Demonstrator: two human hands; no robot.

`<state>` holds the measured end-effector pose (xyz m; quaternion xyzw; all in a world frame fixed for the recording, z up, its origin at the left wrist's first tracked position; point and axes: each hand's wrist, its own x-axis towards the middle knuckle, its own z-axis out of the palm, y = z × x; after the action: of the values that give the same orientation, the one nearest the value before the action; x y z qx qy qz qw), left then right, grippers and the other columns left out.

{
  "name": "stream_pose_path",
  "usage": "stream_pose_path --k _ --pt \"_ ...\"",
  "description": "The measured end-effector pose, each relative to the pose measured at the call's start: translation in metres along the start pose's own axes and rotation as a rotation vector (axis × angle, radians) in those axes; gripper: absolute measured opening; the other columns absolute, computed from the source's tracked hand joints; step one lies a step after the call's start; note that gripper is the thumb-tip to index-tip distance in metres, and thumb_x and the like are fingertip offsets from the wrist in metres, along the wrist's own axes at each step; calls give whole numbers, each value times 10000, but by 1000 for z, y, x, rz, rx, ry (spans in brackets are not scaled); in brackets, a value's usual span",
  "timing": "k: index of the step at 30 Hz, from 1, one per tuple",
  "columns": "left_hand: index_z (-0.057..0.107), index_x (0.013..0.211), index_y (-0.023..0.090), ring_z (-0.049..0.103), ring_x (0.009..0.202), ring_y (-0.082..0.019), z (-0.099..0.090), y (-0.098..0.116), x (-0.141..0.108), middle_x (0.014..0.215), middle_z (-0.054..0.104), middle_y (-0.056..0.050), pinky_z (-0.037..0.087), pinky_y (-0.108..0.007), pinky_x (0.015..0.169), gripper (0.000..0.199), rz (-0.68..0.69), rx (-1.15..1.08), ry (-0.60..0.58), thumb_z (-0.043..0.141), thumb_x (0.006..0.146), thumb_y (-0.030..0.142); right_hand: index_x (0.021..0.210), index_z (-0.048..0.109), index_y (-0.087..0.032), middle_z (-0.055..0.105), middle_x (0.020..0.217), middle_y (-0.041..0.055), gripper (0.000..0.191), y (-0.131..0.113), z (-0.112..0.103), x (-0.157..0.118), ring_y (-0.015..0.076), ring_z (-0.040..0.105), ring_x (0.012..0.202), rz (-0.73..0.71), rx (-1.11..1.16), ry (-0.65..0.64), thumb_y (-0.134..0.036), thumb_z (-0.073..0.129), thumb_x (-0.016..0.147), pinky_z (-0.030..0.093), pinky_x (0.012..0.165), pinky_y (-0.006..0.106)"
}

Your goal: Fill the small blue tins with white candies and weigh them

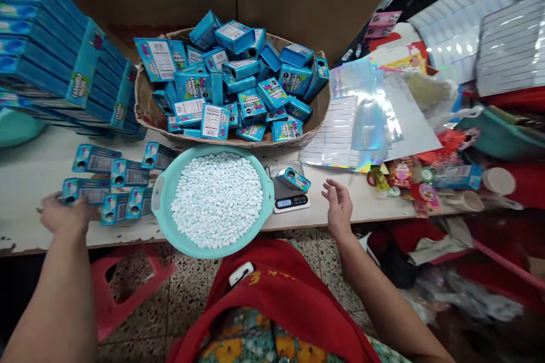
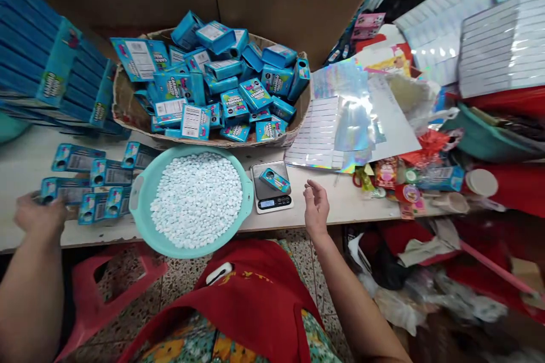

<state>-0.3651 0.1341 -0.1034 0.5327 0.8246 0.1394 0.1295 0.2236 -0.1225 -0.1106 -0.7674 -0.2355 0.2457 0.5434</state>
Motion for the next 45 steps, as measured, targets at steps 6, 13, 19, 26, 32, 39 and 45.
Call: stream_pose_path --k 6,13,19,26,32,39,45 --pt "453 1279 280 395 1256 -404 3 70 -75 1332 502 -55 310 -624 1040 527 199 -21 287 534 791 464 1093 567 -175 592 1177 110 444 16 -15 -7 203 593 1029 81 -49 107 -532 504 838 512 839 392" --pt "557 1162 193 507 1124 -249 80 216 -223 1171 594 -108 397 -408 966 347 826 -69 -256 439 909 398 1060 591 -162 633 1097 102 418 18 -5 -10 189 602 963 85 10 49 -503 545 822 500 843 387" --pt "592 987 159 527 980 -285 107 235 -235 987 609 -160 402 -377 807 382 771 222 -378 334 933 435 1054 595 -166 636 1093 101 372 12 -1 -8 203 591 998 40 -3 -47 -468 527 848 483 871 405" --pt "450 668 192 485 555 -134 98 224 -205 586 449 7 369 -244 534 295 17 -711 -382 456 842 430 1168 553 -196 597 1150 94 529 -9 37 6 220 565 1067 -224 -147 -226 -379 728 704 472 922 383" --pt "411 676 185 339 373 -54 56 248 -203 523 397 45 195 -164 339 224 -645 -1586 -757 483 839 320 1094 604 -214 621 1043 69 371 -75 55 -2 216 587 988 -485 -150 -260 -327 712 757 483 887 399" --pt "424 552 165 445 437 -68 14 307 -242 499 408 36 376 -193 430 387 -130 -1717 -524 623 800 385 1103 598 -228 645 1002 68 337 -121 90 -42 212 597 945 -646 -180 -569 -271 701 785 495 830 374" --pt "449 563 162 473 456 -84 25 307 -247 491 408 36 408 -218 470 441 -51 -1647 -333 624 794 494 1080 608 -218 649 965 69 316 -117 107 -50 217 600 921 -628 -185 -586 -288 695 784 494 817 367"
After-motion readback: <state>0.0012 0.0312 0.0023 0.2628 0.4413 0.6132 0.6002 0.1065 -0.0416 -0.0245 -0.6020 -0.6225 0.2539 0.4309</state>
